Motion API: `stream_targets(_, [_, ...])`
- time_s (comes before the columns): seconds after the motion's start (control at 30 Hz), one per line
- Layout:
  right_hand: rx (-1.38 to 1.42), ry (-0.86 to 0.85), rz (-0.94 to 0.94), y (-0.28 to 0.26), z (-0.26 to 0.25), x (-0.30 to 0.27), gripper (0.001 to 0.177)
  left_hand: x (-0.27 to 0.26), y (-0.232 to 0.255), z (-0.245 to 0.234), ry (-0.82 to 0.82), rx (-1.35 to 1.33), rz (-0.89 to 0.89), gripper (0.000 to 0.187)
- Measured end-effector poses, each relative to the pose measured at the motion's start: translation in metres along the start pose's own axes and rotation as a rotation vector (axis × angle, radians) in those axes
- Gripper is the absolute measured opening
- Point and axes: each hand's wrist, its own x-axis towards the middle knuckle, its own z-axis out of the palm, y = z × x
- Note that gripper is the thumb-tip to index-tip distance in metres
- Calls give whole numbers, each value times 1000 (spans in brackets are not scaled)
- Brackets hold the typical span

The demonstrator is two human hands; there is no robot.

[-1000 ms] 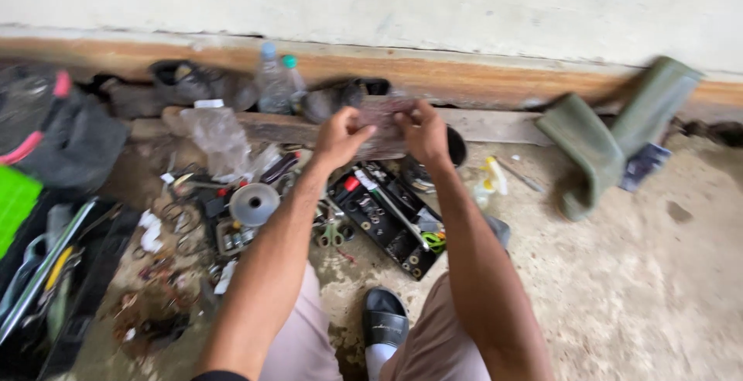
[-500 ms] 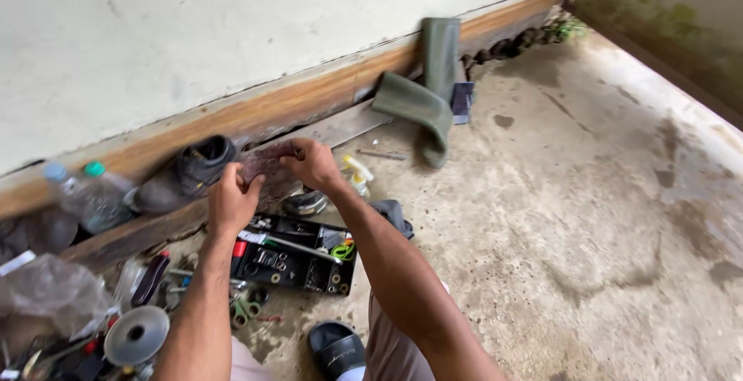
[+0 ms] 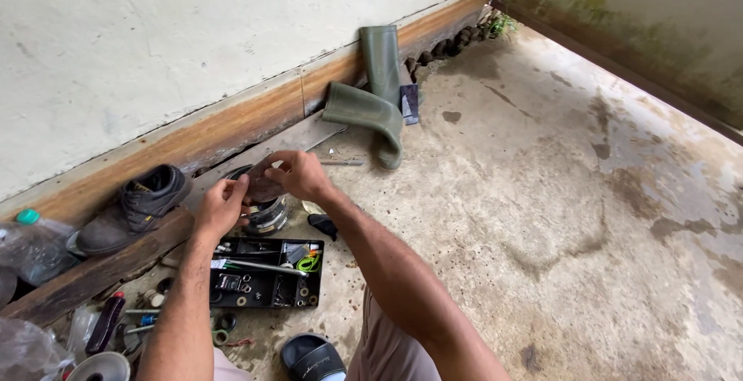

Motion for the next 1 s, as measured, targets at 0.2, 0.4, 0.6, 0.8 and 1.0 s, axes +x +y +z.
stream_targets(0.2, [-48, -65, -70, -9, 4, -6, 23, -40, 86, 32, -121, -349, -108, 82])
stream_targets(0.4, [-202, -183, -201, 20, 31, 17, 19, -10, 54, 32, -65, -489, -120, 59])
stream_targets(0.6, [-260, -153, -279, -10, 42, 13, 16, -23, 50, 7, 56, -368, -132, 48])
stream_targets(0.8, [-159, -125, -224, -50, 51, 4, 17, -15, 0, -39, 109, -38, -97, 46])
stream_targets(1.0, [-181, -79, -337, -66, 76, 3, 26, -32, -10, -89, 120, 565, -23, 36])
